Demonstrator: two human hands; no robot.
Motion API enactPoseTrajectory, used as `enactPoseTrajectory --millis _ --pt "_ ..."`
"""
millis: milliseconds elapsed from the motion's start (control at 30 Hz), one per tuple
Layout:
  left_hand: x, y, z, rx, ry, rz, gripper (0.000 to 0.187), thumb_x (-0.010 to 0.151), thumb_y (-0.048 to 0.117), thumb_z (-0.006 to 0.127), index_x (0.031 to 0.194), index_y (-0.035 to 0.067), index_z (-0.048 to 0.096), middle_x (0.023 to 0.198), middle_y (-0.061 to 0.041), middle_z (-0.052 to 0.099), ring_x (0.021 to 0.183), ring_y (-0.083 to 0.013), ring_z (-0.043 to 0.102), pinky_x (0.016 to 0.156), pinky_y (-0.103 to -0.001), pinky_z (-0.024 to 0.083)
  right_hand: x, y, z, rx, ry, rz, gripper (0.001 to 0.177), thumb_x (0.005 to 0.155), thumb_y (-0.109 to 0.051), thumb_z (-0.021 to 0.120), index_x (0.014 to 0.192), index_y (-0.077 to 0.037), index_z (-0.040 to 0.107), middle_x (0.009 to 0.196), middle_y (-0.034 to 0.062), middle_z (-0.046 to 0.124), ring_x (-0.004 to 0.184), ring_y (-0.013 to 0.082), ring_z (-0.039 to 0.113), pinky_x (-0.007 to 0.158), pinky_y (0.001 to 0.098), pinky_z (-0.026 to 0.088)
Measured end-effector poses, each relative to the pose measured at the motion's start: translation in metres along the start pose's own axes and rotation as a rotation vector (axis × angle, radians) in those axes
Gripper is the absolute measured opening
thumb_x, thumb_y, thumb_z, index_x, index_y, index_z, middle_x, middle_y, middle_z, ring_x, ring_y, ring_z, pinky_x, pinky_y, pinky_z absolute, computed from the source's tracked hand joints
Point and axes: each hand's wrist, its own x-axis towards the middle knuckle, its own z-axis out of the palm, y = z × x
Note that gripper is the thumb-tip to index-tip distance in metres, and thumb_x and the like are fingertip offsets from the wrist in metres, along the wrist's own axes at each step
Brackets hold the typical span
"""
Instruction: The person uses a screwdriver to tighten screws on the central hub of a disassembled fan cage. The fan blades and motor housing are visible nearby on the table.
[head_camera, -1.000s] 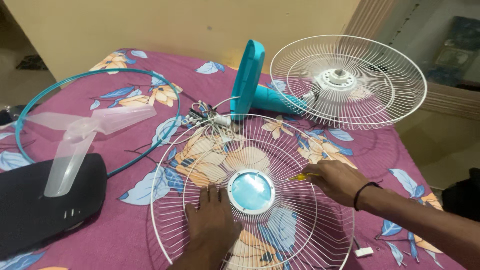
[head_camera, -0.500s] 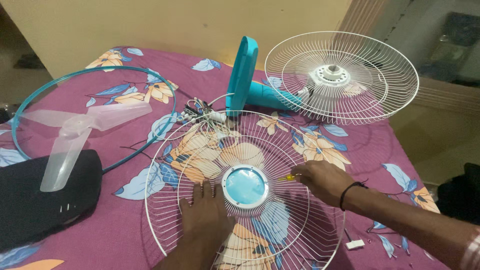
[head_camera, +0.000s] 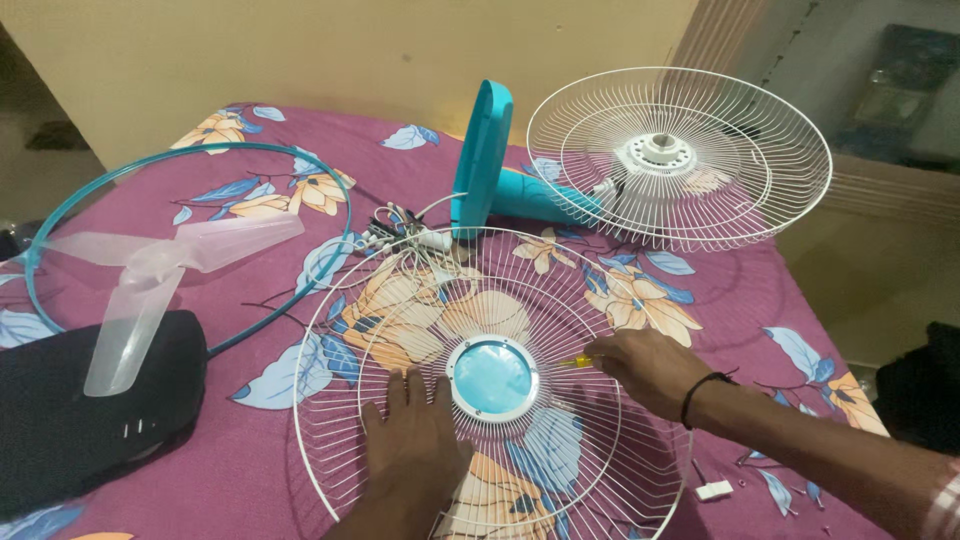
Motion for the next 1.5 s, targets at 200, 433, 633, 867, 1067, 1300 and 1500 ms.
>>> enactPoseTrajectory --millis 200,433,633,867,1067,1300,1500 --pt "0.007 0.003 -0.001 -0.037 -0.004 0.06 0.092 0.095 0.054 0.065 0.161 0.013 0.016 0.169 -0.015 0.011 0.157 -0.0336 0.004 0.121 -0.063 0.02 -0.003 -0.001 0.0 0.112 -0.001 0.023 0.029 0.097 -0.023 0.058 0.119 -0.011 0.072 0.107 0.0091 0.078 0.095 0.0261 0.076 0.088 0.0418 0.06" --pt "0.012 0.0 0.002 -0.028 0.027 0.082 0.092 0.094 0.051 0.066 0.16 0.009 0.017 0.169 -0.017 0.014 0.158 -0.0337 0.007 0.121 -0.062 0.024 -0.003 -0.001 0.001 0.098 -0.003 0.046 0.03 0.098 -0.025 0.057 0.12 -0.011 0.071 0.107 0.0099 0.078 0.092 0.0257 0.078 0.086 0.0418 0.061" --pt "0.008 -0.005 0.005 -0.014 0.054 0.09 0.091 0.093 0.051 0.068 0.158 0.008 0.022 0.167 -0.016 0.017 0.157 -0.0342 0.009 0.12 -0.062 0.025 0.0 -0.002 0.004 0.075 0.018 0.025 0.029 0.096 -0.024 0.058 0.118 -0.012 0.073 0.104 0.0094 0.079 0.091 0.0263 0.077 0.084 0.0428 0.06" --pt "0.007 -0.007 0.008 -0.027 0.045 0.092 0.089 0.094 0.049 0.067 0.157 0.005 0.022 0.167 -0.016 0.018 0.157 -0.034 0.008 0.12 -0.063 0.023 0.005 -0.023 -0.019 -0.228 -0.13 0.082 0.024 0.099 -0.028 0.056 0.115 -0.023 0.073 0.089 0.0091 0.076 0.081 0.0285 0.074 0.072 0.0474 0.058" --pt "0.007 -0.007 0.003 -0.028 0.035 0.081 0.089 0.096 0.049 0.064 0.159 0.005 0.019 0.168 -0.017 0.014 0.157 -0.0347 0.006 0.121 -0.063 0.021 0.025 -0.044 -0.041 -0.53 -0.182 -0.147 0.019 0.097 -0.029 0.058 0.101 -0.017 0.072 0.082 0.0087 0.073 0.076 0.0288 0.073 0.066 0.0476 0.058" --pt "0.005 -0.007 -0.004 -0.001 -0.013 0.083 0.09 0.099 0.05 0.06 0.16 0.003 0.013 0.168 -0.019 0.01 0.157 -0.0354 0.004 0.121 -0.062 0.021 0.048 -0.053 -0.046 -0.598 -0.345 -0.178 0.027 0.1 -0.038 0.057 0.098 -0.015 0.073 0.084 0.0104 0.074 0.08 0.0299 0.074 0.072 0.0468 0.057" --pt "0.007 -0.007 -0.002 -0.026 0.05 0.105 0.087 0.098 0.046 0.062 0.158 0.002 0.018 0.167 -0.021 0.015 0.156 -0.0362 0.008 0.12 -0.062 0.021 0.066 -0.054 -0.042 -0.474 -0.346 -0.12 0.03 0.096 -0.036 0.057 0.092 -0.011 0.075 0.092 0.0124 0.074 0.088 0.0327 0.072 0.081 0.0482 0.057"
